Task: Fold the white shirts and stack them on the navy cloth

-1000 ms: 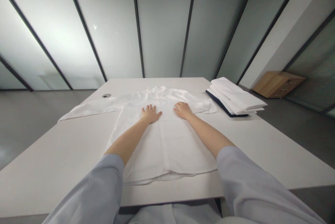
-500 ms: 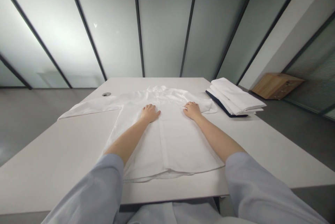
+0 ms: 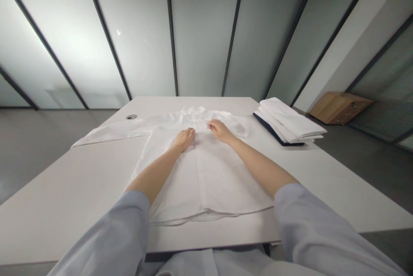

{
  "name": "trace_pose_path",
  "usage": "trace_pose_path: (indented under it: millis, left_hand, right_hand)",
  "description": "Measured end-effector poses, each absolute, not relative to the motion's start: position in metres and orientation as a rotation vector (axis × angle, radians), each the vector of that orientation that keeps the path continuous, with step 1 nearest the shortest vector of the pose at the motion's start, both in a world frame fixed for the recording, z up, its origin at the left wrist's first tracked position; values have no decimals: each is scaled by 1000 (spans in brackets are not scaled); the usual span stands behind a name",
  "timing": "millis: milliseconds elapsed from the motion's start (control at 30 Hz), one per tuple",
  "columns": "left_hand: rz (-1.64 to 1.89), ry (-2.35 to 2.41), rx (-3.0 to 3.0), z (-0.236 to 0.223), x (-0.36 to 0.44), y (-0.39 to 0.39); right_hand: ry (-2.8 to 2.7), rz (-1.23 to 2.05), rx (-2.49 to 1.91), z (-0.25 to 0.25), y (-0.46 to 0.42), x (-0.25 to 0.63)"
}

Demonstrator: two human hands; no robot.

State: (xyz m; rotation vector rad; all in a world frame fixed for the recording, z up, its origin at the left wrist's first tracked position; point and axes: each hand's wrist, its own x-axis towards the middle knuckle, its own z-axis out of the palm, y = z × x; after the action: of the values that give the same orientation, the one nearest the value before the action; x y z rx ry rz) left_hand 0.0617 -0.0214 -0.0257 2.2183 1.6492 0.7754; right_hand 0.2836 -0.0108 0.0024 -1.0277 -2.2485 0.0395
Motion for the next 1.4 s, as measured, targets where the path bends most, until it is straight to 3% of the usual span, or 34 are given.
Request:
trace_pose_path:
  millis: [167, 333, 467, 633, 833, 1033, 1233, 1400]
  left_hand:
    - [873, 1514, 1983, -28, 50, -13]
    - [575, 1551, 2450, -29, 57, -22]
    - [552, 1571, 2377, -25, 63, -28]
    - [819, 1758, 2144, -13, 55, -30]
    - [1183, 2023, 2190, 0, 37, -37]
    - [771, 1571, 2033, -7, 38, -32]
    - [735, 1969, 2211, -14, 43, -35]
    - [407, 2100, 2145, -12, 37, -31]
  right_hand:
    - [-2491, 15, -798, -19, -45, 250]
    - [-2261, -106, -1042, -27, -43, 279]
    - [-1874, -221, -1296, -26, -26, 309]
    - [-1605, -273, -1621, -30, -16, 337]
    - [-1781, -208, -1673, -36, -18, 334]
    - [-1885, 9, -1837, -33, -22, 323]
    - [-1686, -23, -1897, -34, -23, 327]
    - [-1474, 11, -1935, -37, -18, 334]
